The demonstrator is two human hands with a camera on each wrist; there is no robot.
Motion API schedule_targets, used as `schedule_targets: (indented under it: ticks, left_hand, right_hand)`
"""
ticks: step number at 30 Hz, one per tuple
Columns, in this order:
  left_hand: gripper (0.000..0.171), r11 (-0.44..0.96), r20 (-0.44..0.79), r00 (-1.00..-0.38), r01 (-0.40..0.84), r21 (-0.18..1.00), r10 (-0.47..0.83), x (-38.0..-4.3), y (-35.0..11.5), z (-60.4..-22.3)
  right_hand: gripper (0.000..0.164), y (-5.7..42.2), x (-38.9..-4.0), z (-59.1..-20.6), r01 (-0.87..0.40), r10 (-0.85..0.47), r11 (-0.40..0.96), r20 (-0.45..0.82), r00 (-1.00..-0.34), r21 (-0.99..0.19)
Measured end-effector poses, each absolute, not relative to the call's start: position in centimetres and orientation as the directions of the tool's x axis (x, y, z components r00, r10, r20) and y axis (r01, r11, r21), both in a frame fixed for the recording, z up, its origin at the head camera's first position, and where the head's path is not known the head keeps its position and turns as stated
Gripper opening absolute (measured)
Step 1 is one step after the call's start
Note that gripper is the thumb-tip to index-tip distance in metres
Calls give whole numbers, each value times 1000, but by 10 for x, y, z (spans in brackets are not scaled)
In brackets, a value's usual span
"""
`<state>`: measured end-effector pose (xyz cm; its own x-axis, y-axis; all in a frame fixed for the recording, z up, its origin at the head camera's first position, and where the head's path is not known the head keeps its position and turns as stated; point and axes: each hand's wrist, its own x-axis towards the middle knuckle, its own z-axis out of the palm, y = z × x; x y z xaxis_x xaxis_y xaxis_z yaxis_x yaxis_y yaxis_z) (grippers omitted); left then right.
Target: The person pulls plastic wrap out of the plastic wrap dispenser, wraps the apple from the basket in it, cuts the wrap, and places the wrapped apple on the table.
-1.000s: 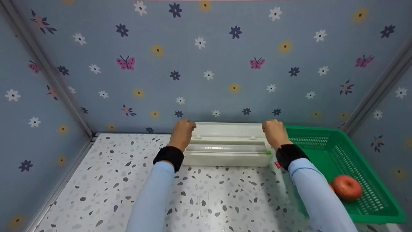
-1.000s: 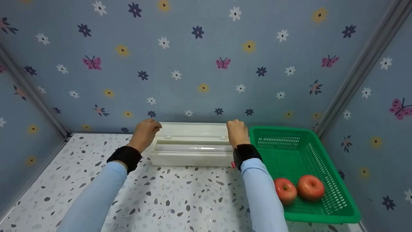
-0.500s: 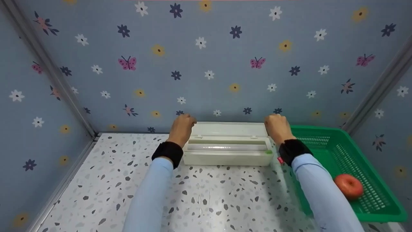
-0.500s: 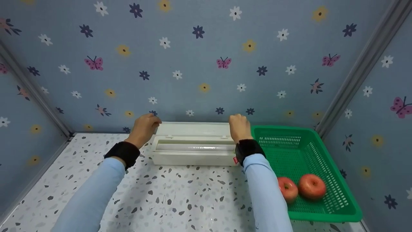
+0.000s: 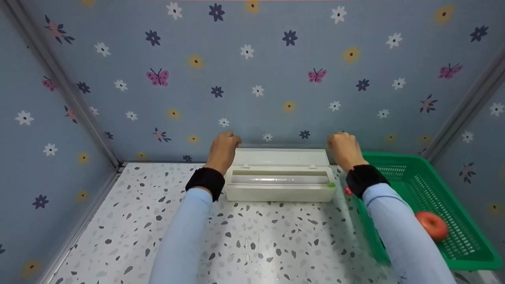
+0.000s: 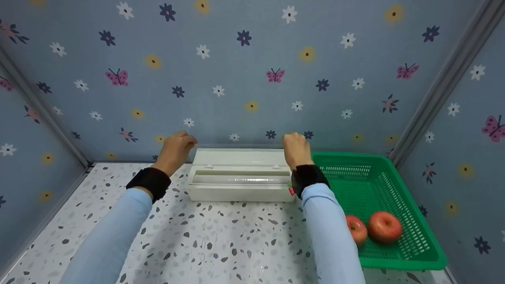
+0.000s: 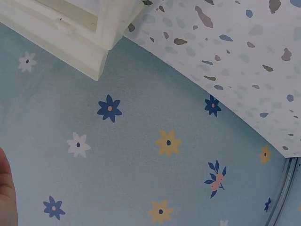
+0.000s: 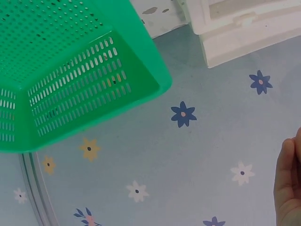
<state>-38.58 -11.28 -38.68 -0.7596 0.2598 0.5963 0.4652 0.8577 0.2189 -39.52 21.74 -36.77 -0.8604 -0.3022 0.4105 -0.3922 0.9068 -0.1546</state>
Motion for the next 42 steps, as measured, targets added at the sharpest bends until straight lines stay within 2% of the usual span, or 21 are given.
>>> schedule_targets:
  ticks: [6,14,23,30,42]
  left_hand:
    - [14,869,607,-753,453,202,252,-386,-114,-379]
    - [18,869,584,-768,451,203,262,-383,-115,-369]
    - [17,866,568,-781,449,220,261,-380,-117,-356]
    - [18,871,570,-779,446,208,262,-381,-115,-346]
    - [21,873,552,-798,427,237,241,-379,-114,-328]
  right_hand:
    - [24,214,-396,-360,-372,-275,913,417,-866,-170]
    - [26,214,-394,-353,-396,-288,907,478,-830,-141]
    - [21,213,-393,-339,-362,-261,915,424,-868,-178]
    - [22,213,-394,-330,-369,-283,922,450,-847,-114]
    - [22,214,-392,-314,-372,-278,919,450,-849,-132]
